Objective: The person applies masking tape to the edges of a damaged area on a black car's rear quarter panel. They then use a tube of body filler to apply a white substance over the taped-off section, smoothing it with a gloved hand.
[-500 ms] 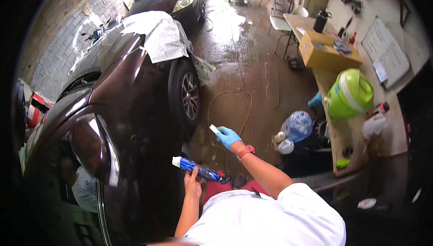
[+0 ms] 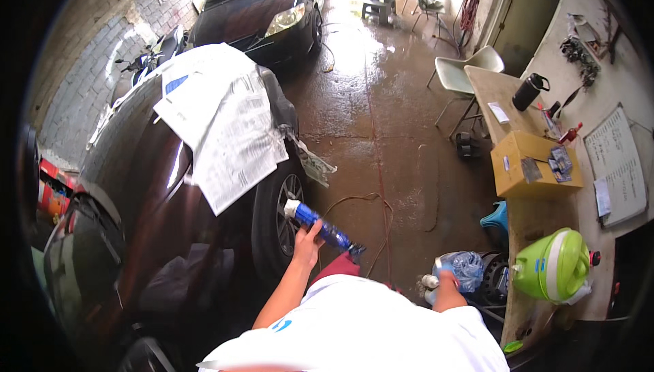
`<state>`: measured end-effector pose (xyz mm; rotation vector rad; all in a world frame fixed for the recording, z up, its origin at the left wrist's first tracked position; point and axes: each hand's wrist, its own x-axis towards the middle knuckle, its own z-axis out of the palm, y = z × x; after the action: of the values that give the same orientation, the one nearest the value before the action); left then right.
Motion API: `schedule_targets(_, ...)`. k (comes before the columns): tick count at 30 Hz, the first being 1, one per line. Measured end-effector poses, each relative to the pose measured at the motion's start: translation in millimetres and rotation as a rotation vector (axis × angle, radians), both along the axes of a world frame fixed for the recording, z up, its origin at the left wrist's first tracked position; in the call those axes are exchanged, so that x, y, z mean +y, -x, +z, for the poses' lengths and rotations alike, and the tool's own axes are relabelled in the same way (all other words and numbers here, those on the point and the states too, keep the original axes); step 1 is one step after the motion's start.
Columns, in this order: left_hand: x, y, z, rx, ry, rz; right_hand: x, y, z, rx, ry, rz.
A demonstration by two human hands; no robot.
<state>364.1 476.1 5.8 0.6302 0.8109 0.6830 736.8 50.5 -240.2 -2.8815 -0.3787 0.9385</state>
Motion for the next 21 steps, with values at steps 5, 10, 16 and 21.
schedule_targets(5,156.8,-100.2,43.0,0.064,-0.043,-0.026,13.8,42.4,49.3,0.332,0.219,-0.183)
schedule_targets(10,301.6,-213.8,45.2,0.121,-0.079,0.02,113.5,28.7,50.1,0.496,0.275,-0.298)
schedule_targets(16,469.3,-355.5,21.3,0.052,-0.011,0.197,293.1,-122.3,20.0,0.508,0.26,-0.268)
schedule_targets(21,598.1,-426.9,34.8,0.027,-0.028,0.322,581.7,-422.1,43.9,0.071,-0.091,0.001)
